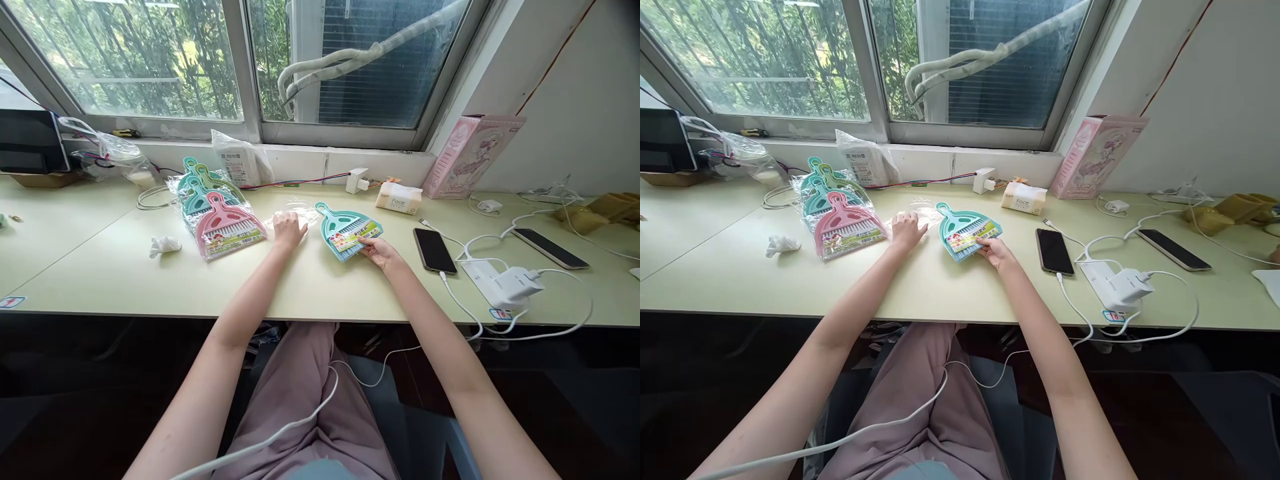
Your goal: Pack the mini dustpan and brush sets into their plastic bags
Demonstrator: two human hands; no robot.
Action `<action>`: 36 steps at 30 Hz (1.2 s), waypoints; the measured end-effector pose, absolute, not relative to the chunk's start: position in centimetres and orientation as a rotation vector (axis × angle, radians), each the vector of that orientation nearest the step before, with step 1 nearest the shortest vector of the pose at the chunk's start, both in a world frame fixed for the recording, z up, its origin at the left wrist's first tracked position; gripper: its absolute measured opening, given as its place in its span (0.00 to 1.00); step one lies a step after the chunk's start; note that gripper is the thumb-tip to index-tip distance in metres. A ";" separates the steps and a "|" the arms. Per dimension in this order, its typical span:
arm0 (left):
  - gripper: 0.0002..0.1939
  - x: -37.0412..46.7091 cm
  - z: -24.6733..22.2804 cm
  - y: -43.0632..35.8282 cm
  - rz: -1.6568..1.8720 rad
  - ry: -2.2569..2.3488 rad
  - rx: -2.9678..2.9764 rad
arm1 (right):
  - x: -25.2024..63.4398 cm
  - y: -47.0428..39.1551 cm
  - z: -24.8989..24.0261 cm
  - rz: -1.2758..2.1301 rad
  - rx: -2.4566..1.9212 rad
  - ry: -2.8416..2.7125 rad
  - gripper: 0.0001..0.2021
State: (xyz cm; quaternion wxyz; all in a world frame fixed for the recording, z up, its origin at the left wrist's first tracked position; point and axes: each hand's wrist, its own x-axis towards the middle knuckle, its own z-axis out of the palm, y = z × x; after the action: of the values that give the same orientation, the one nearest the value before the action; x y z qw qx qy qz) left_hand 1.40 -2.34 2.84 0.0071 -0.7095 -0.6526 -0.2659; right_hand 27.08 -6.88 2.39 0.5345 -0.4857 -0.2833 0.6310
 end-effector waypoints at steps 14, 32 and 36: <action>0.20 1.9 2.0 -2.1 -0.596 -1.949 -2.379 | 27.7 -6.6 2.0 1.569 -1.189 -0.724 0.11; 0.13 3.3 3.8 -4.1 -1.238 -1.324 -2.518 | 26.7 -7.0 2.1 1.487 -1.051 -0.852 0.11; 0.11 4.6 3.9 -5.4 -1.264 -1.175 -2.649 | 26.7 -6.9 2.0 1.412 -0.997 -0.840 0.12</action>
State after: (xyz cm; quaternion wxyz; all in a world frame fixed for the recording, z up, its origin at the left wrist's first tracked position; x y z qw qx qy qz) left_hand 4.59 -5.43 3.94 -0.0101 -0.8379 -0.3716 -0.3998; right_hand 26.71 -6.87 2.05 0.5729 -0.4252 -0.3582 0.6022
